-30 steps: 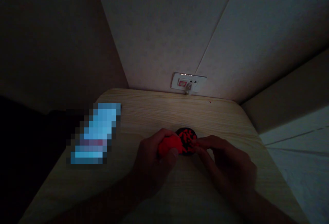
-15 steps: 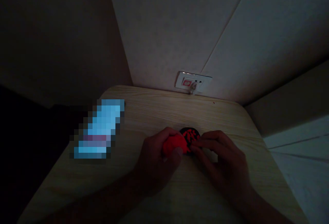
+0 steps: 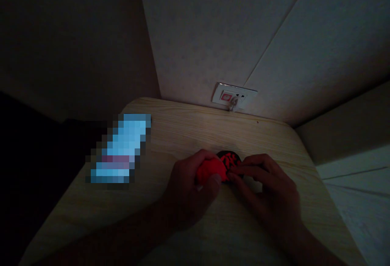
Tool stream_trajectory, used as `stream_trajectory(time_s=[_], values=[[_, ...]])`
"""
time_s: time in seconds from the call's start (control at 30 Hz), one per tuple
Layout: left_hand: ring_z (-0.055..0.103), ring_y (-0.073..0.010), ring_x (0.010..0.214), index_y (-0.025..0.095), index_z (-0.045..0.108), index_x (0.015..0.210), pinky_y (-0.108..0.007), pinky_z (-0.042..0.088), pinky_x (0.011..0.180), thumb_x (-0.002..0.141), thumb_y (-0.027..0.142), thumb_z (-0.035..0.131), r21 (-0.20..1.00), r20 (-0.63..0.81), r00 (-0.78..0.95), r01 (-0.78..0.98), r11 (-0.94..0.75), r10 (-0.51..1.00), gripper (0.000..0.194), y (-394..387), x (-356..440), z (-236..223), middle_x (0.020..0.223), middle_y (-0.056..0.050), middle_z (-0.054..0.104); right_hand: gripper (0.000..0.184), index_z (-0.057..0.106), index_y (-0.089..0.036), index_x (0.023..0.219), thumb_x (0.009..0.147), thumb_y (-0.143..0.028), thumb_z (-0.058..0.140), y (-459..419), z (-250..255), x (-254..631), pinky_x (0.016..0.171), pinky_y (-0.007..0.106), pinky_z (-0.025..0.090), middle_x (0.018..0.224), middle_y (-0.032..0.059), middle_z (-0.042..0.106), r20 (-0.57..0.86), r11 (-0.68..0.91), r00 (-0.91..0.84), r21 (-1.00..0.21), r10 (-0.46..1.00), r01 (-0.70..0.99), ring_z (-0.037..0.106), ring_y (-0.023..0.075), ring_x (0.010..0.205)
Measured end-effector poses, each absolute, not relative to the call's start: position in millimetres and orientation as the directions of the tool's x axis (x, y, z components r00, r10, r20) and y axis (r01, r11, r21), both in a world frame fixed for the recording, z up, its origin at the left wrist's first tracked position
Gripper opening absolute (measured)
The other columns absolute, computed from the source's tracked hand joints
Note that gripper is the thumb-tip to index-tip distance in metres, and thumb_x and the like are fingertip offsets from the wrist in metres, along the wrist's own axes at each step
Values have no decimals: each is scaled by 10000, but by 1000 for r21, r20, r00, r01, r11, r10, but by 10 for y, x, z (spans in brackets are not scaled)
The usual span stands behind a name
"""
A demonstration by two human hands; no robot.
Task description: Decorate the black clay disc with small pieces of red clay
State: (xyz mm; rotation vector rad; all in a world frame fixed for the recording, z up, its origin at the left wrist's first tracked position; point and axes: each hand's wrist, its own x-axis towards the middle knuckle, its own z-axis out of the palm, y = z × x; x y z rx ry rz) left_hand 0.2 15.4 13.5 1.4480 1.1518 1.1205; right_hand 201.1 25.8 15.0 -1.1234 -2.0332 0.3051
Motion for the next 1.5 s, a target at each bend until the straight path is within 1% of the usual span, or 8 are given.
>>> stream_trajectory(time_s=[0.13,0.3,0.67,0.8,0.97,1.13,1.37,1.5], values=[[612,-180,761,165,670,966,-272,461,672,867,293,592,985,99,148,124,-118,984,180,150,-4,125,842,-16,695,70,757,-226,903,854,-180,778,261,155,2008,684,250,561,923,34,644,519,572,-292,-537,803,621,646,145,816],[601,-169,730,165,672,950,-265,461,664,857,286,593,986,99,139,117,-116,985,172,150,3,129,816,-6,689,94,758,-226,920,864,-151,759,259,152,2005,678,250,563,920,38,650,517,584,-309,-538,798,608,652,146,822],[604,-175,753,167,668,952,-269,456,669,873,291,587,988,100,146,107,-116,984,168,167,-2,129,834,-10,689,128,746,-186,996,890,-126,706,214,176,2026,658,255,574,989,72,641,551,663,-395,-466,736,586,666,144,821],[609,-176,752,170,666,954,-275,461,683,859,276,587,986,100,142,118,-117,985,162,162,1,131,835,-9,692,139,742,-183,1008,888,-123,705,206,172,2030,638,251,568,1010,78,639,558,674,-405,-450,725,587,654,138,799],[601,-176,746,171,662,953,-274,455,666,866,299,587,990,83,153,102,-99,985,172,158,5,130,819,-9,680,123,738,-176,985,887,-116,695,205,178,2029,629,264,571,991,83,643,557,678,-415,-433,719,594,649,149,788],[602,-172,728,166,661,953,-278,461,669,869,298,574,986,101,147,119,-119,984,179,162,-2,144,816,-8,681,111,744,-176,981,890,-132,697,204,177,2026,622,266,577,995,89,648,561,678,-411,-433,718,594,652,151,778],[626,-190,775,171,662,967,-287,475,696,864,296,582,986,87,143,126,-106,986,181,152,-10,144,850,-18,699,116,754,-178,974,887,-133,692,198,194,2017,595,264,573,989,90,657,566,676,-404,-435,719,594,655,153,754],[626,-192,783,173,661,943,-284,470,686,870,302,581,987,87,149,122,-106,985,168,161,-6,136,851,-21,704,126,754,-168,982,883,-121,694,205,196,2013,617,275,576,995,99,659,557,676,-412,-438,721,593,653,156,767]])
